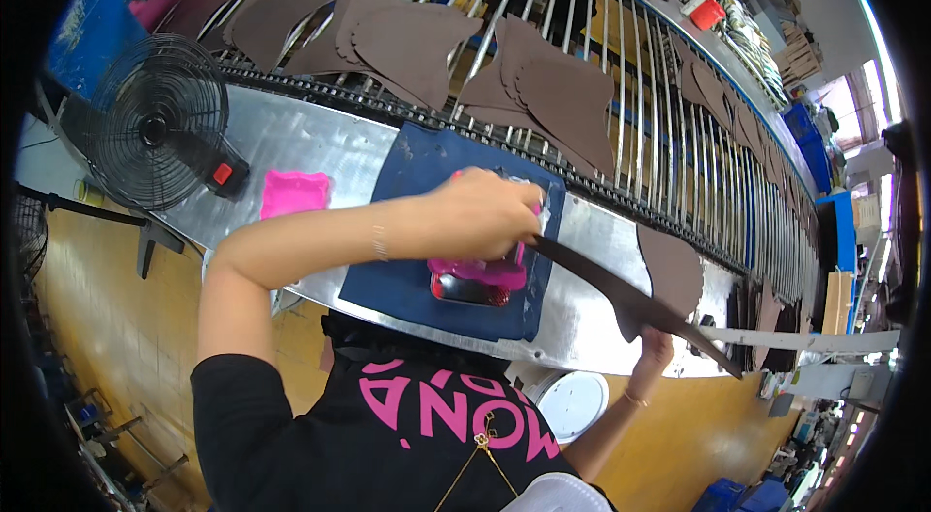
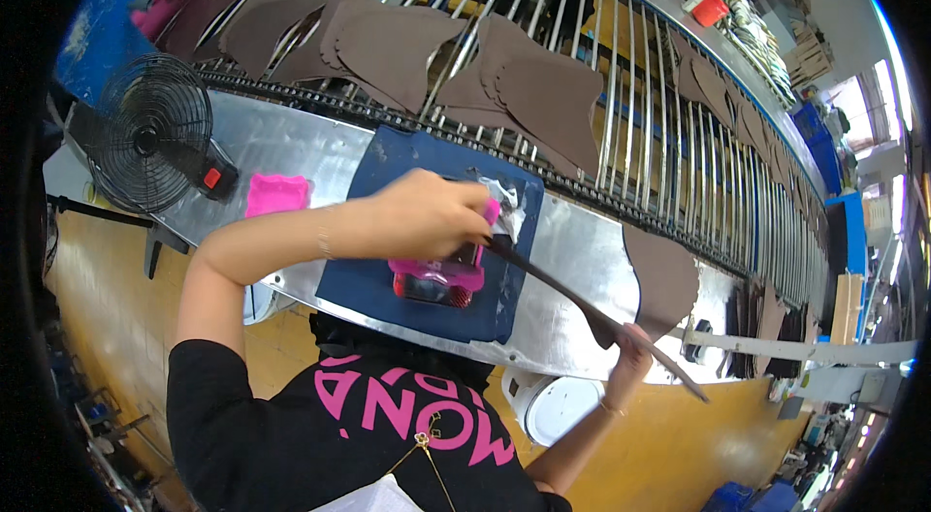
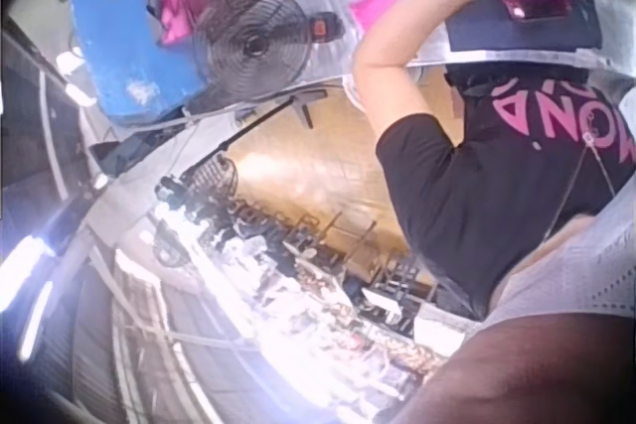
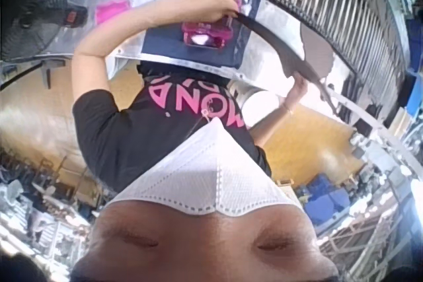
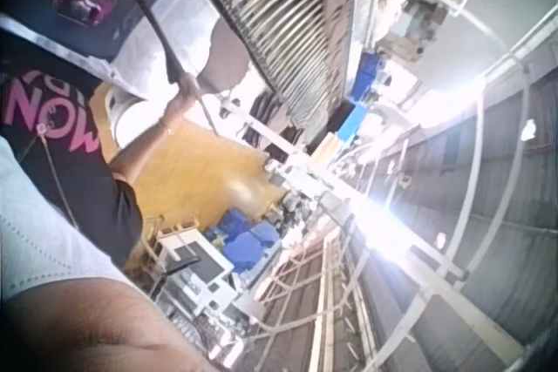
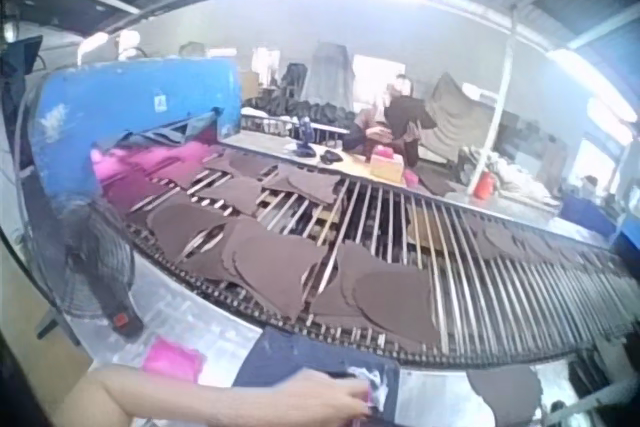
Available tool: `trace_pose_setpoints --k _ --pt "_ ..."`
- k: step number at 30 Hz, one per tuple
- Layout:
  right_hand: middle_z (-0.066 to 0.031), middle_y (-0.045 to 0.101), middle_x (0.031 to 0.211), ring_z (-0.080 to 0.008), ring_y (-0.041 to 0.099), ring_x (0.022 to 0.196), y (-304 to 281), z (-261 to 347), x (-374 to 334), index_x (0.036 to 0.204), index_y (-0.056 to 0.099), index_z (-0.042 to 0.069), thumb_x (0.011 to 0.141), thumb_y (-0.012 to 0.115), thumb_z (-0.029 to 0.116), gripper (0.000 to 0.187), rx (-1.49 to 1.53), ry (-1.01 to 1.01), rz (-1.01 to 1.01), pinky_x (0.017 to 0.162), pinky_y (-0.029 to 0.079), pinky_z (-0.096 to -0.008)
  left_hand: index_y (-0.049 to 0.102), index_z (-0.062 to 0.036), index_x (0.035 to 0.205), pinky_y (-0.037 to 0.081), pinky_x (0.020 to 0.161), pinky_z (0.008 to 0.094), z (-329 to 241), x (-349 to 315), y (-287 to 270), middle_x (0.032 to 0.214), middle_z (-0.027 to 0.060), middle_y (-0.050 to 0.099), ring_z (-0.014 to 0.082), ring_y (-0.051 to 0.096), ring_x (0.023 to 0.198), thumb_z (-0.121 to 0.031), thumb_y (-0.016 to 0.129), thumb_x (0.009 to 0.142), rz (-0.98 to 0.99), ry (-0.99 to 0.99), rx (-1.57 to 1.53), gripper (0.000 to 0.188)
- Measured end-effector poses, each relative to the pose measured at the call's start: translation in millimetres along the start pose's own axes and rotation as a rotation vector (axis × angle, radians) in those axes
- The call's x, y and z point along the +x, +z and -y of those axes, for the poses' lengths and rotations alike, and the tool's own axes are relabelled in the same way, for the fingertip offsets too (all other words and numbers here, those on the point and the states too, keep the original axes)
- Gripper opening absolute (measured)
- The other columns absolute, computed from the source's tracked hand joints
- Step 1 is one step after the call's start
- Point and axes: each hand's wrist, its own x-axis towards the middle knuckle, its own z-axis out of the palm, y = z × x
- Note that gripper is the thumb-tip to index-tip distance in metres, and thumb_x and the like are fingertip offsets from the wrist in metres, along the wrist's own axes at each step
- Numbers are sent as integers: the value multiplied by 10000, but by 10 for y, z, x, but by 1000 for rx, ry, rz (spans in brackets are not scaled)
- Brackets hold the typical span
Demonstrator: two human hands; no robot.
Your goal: The person repeatedly picks brown fabric pieces from a conveyor belt and stacks them on a metal table. The person handles the pieces one at a time, aligning them into a growing pile.
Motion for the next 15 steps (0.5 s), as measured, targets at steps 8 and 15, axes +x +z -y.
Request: trace_pose_setpoints --k 8,15 --pt "-37 617 953 -66 564 815 -220 955 534 1173 549 -22 930 565 67 259 308 -94 -3 709 472 -196 651 -77 1013 493 655 415 113 340 -273 842 105 577 297 626 758 -271 629 852 -346 -24 -350 253" --pt "-50 624 1036 -67 556 861 1498 1463 2109 1268 509 -20 938 522 99 351 275 -16 234 647 445 -219 612 -86 1095 429 572 293 594 -577 -679 767 56 517 174 495 603 -212 682 841 -486 -336 -478 292"
